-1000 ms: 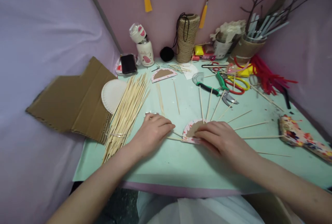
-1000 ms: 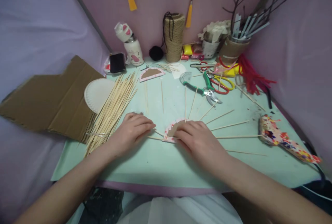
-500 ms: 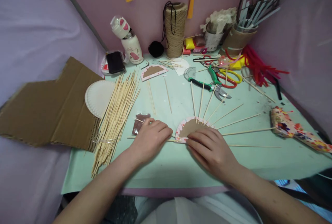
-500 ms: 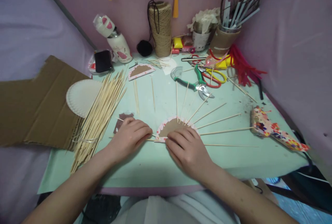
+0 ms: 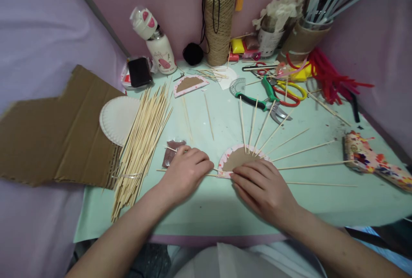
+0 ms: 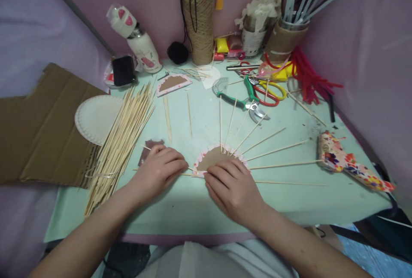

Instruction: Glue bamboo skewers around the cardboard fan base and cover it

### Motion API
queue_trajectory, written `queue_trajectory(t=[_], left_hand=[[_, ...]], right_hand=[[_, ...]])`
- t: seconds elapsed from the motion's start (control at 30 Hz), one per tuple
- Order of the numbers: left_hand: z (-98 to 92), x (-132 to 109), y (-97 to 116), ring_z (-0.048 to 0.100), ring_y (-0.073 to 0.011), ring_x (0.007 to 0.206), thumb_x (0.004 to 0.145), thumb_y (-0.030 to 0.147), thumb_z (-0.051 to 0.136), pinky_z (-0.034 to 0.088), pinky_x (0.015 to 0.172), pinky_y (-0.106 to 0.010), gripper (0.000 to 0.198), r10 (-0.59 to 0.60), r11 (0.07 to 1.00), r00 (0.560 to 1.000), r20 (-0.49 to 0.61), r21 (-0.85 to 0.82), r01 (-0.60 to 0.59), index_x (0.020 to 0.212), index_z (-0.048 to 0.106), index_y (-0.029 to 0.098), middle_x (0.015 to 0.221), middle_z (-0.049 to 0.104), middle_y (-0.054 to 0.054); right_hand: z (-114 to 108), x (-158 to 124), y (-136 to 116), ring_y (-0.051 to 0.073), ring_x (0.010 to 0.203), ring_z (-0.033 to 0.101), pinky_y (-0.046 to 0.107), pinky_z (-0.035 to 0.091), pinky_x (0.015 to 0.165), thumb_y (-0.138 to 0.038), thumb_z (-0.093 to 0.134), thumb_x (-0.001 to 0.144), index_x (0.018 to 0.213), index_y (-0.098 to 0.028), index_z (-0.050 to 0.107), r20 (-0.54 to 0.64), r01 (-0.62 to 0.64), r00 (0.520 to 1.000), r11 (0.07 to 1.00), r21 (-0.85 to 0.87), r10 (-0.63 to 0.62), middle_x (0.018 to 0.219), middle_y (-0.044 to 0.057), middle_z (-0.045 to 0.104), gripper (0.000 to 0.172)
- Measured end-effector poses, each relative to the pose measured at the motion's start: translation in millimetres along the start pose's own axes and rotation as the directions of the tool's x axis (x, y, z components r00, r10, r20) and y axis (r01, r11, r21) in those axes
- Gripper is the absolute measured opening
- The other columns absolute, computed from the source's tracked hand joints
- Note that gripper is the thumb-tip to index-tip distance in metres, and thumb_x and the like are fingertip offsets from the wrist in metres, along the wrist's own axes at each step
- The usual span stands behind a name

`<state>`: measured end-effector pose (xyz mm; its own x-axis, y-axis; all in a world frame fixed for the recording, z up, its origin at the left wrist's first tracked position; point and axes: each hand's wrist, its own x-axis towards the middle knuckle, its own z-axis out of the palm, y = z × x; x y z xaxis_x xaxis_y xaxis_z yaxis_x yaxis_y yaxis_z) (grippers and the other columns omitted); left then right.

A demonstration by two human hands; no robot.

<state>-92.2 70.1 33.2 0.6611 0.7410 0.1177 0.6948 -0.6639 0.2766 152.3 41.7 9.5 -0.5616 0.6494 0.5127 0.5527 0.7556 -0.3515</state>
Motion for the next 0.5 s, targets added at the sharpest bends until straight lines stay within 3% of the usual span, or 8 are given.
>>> queue_trajectory(t=[0.37, 0.5], left_hand=[[0.0, 1.6, 2.0, 0.06, -0.017, 0.087, 0.098, 0.022, 0.05, 0.031, 0.082, -0.036, 0.019, -0.013, 1.0, 1.0, -0.023, -0.01, 0.013, 0.089, 0.067, 0.018, 0.091, 0.068, -0.001], [-7.4, 1.9, 5.6, 0.061, -0.0174, 0.09, 0.099, 0.024, 0.048, 0.032, 0.084, -0.037, 0.02, -0.044, 0.999, 0.999, -0.006, -0.009, 0.044, 0.098, 0.067, 0.019, 0.094, 0.069, -0.003]], right_hand=[[-0.8, 0.2, -0.2, 0.022, 0.09, 0.062, 0.041, 0.049, 0.081, -0.011, 0.062, 0.088, 0.106, -0.018, 0.067, -0.018, -0.004, 1.0, 1.0, 0.018, 0.005, 0.098, 0.008, 0.074, 0.02], [-1.3, 1.0, -0.3, 0.022, 0.092, 0.063, 0.041, 0.049, 0.082, -0.011, 0.063, 0.087, 0.107, -0.017, 0.067, -0.028, -0.004, 1.0, 1.0, 0.026, 0.005, 0.098, 0.009, 0.074, 0.021]])
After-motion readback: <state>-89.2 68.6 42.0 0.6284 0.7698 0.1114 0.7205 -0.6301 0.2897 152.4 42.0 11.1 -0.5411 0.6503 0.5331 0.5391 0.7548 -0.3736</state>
